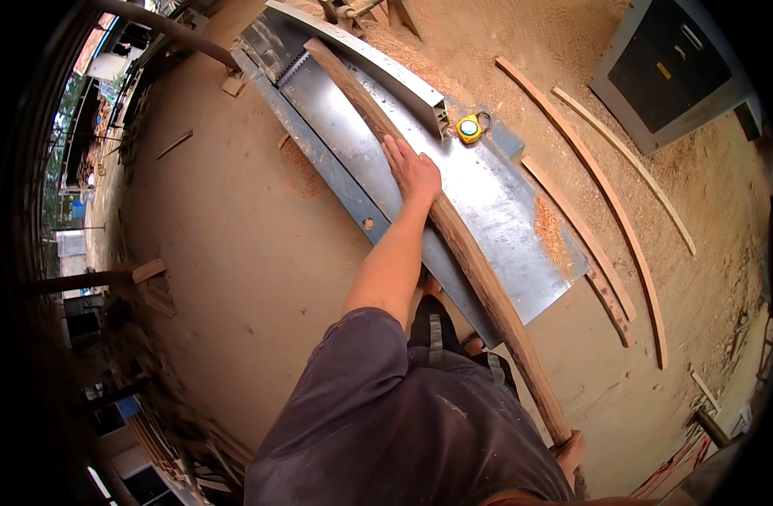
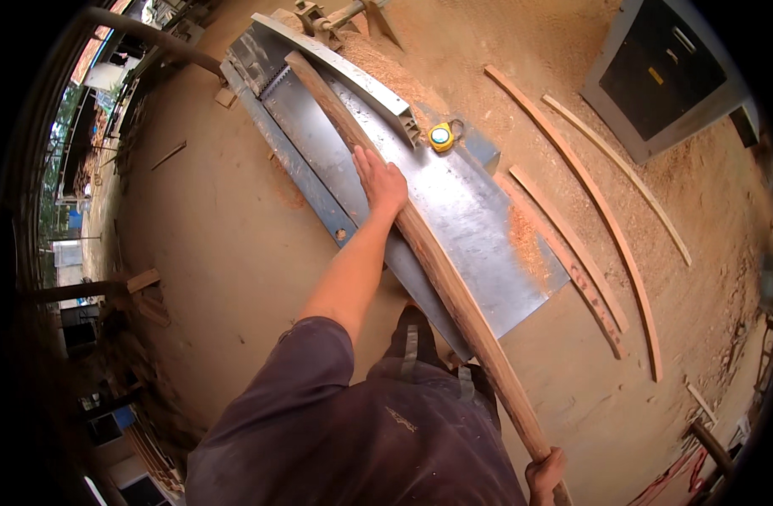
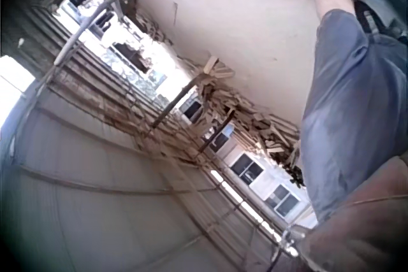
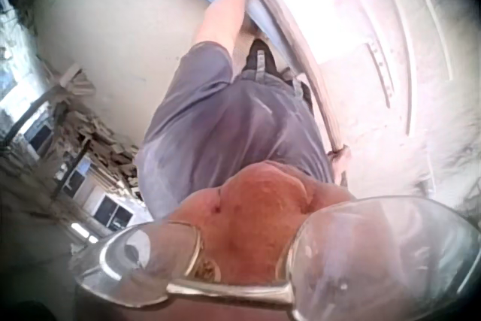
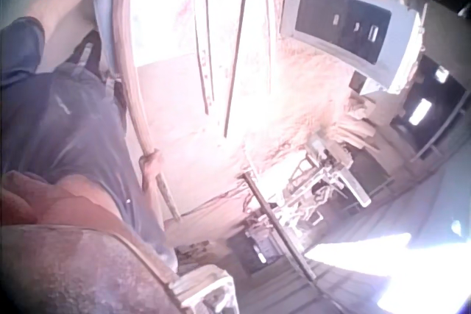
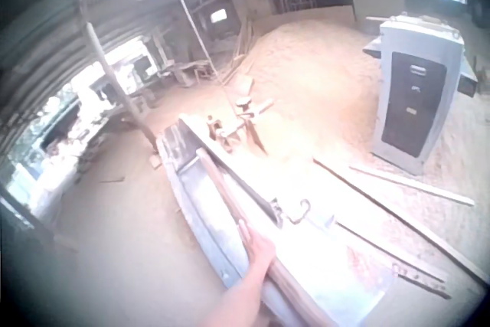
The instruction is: The person uses a jointer machine to smooth and flatten the edges of wooden planks, measuring the pieces with a tape measure between passes.
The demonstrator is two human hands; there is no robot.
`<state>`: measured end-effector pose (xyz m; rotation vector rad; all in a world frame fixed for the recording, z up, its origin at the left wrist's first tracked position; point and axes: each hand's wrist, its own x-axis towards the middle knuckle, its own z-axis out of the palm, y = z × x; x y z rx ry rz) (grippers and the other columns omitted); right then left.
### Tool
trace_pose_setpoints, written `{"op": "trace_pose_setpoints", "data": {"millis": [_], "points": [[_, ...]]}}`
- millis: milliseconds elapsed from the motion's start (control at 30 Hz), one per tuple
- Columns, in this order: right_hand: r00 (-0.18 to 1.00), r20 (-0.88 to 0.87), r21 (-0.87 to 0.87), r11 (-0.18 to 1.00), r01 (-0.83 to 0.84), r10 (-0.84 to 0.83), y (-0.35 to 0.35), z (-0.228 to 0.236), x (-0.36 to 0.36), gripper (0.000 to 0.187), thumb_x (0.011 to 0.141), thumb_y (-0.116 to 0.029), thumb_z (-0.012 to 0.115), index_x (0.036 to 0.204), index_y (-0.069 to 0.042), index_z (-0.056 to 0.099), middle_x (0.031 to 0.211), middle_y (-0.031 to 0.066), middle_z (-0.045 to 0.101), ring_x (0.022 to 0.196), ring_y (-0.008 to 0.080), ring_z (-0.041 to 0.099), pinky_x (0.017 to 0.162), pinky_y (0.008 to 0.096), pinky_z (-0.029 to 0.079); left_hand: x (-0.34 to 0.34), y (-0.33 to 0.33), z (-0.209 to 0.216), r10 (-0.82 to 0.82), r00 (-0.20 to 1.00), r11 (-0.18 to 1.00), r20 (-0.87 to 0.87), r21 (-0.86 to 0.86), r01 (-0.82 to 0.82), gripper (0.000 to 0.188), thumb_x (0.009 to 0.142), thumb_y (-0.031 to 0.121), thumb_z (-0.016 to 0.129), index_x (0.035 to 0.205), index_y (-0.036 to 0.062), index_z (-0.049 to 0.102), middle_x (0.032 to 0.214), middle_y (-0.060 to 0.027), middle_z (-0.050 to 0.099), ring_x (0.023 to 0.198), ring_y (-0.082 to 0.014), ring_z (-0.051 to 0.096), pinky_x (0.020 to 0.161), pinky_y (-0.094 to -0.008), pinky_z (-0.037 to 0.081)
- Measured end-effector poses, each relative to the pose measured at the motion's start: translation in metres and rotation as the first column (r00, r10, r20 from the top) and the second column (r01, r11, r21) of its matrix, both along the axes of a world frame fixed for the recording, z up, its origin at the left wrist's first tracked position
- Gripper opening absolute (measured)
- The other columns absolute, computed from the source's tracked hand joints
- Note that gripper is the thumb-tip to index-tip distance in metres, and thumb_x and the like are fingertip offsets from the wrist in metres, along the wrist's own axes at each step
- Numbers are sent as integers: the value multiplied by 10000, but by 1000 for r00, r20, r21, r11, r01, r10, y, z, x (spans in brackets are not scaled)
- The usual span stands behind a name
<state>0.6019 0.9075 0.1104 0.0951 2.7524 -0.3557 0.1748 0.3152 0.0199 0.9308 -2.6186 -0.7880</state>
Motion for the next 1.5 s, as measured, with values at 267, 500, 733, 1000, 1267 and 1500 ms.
{"op": "trace_pose_setpoints", "data": {"millis": [267,500,733,1000,1267,1500], "points": [[998,-69,-84,996,-10,4,-72,1,-60,247,691,45,542,927,-8,493,856,229,508,796,471,497,707,540,400,-53,-70,0,-9,1000,1000,17,16,9,656,1008,140,466,1514,-171,188,1651,-310,80,1551,-419,64,1279,-448,109],[997,-81,-133,991,-29,18,-120,0,-100,245,667,58,529,899,-5,483,828,228,483,786,454,470,703,525,374,-86,-125,-8,3,1000,1000,27,-1,-3,666,1012,170,456,1511,-183,192,1653,-309,79,1551,-418,73,1281,-440,104],[999,-42,-115,993,-9,4,-172,1,-140,278,647,59,532,914,-7,498,839,230,496,816,457,477,732,526,379,-121,-181,-8,10,999,1000,37,-19,-9,666,1010,186,446,1511,-181,207,1652,-310,93,1552,-409,87,1281,-432,107],[998,-56,-129,991,-35,28,-246,-7,-190,266,660,50,543,916,-13,508,838,223,498,811,455,482,733,522,379,-172,-261,-11,26,999,1000,37,-12,-25,668,1011,199,444,1517,-174,216,1652,-308,107,1554,-399,96,1282,-420,109],[996,-75,-105,993,-56,48,-321,-8,-244,256,688,36,558,936,-9,513,856,224,498,814,459,486,738,515,388,-217,-337,-18,27,997,1000,69,-3,-27,677,1012,201,433,1524,-169,188,1657,-299,92,1553,-403,93,1283,-421,109],[994,-71,-123,988,-96,88,-353,-15,-266,277,685,34,568,953,-11,515,899,235,514,866,453,504,751,511,400,-240,-377,-23,-8,999,1000,48,-30,10,664,1002,181,429,1501,-185,188,1641,-323,98,1546,-425,93,1283,-434,102]]}}
